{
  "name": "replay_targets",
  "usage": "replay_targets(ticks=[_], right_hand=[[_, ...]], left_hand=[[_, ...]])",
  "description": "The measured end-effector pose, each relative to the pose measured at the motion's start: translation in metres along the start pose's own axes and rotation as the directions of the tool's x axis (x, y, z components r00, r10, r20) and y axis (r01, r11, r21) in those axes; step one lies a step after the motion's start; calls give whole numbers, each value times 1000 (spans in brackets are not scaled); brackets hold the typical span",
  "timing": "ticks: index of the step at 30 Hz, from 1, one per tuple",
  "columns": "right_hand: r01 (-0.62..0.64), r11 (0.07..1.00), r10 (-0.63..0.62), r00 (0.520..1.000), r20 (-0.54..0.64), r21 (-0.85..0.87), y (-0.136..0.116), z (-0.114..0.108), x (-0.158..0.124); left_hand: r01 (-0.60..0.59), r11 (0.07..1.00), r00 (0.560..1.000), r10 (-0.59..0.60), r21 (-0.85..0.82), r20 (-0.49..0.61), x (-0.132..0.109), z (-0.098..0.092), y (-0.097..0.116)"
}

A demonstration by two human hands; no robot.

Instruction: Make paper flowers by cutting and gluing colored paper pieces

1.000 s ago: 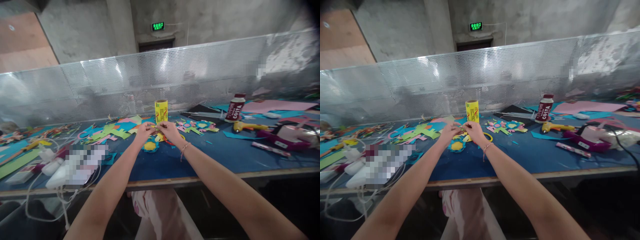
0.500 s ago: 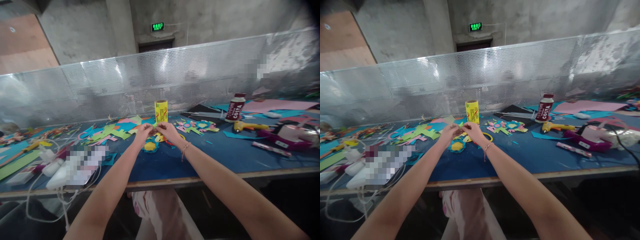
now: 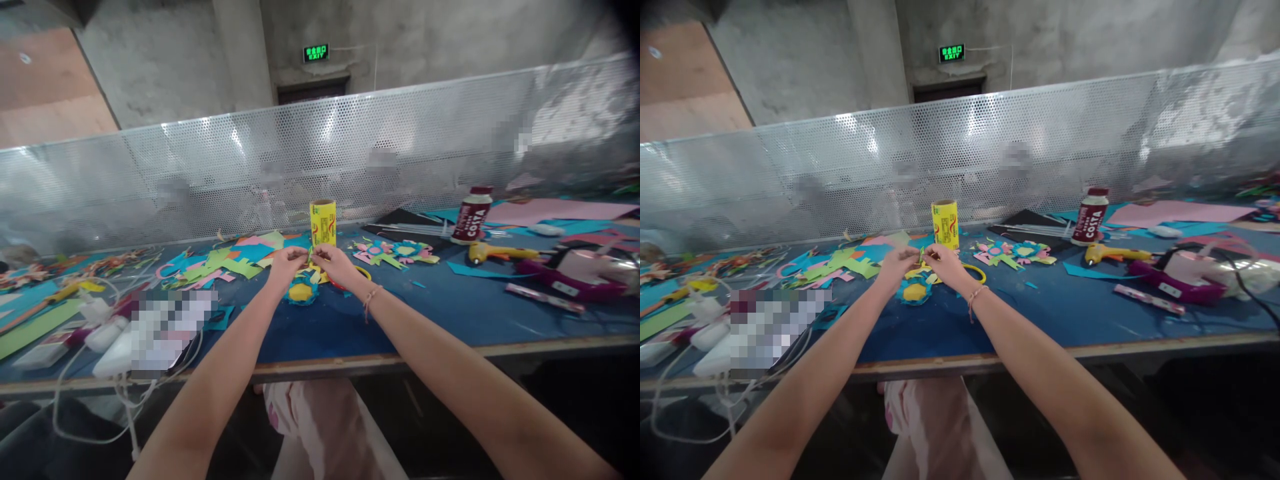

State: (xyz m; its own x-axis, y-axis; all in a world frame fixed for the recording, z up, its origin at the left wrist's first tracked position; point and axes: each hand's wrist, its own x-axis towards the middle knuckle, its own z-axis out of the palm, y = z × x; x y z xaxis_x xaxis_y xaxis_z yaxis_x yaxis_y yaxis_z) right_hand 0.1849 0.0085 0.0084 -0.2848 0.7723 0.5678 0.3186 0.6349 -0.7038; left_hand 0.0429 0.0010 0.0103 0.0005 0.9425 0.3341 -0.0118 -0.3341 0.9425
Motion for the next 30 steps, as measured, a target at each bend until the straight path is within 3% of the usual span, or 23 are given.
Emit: replay_targets(ticks=[15, 30], right_hand=[[-65, 995, 69, 996, -54, 76, 4, -2, 2], [-94, 964, 103, 994, -22, 250, 7, -3, 2]], left_hand=[[17, 999, 999, -16, -35, 48, -5, 4, 5], [25, 997, 999, -22, -78, 37, -3, 0, 6]])
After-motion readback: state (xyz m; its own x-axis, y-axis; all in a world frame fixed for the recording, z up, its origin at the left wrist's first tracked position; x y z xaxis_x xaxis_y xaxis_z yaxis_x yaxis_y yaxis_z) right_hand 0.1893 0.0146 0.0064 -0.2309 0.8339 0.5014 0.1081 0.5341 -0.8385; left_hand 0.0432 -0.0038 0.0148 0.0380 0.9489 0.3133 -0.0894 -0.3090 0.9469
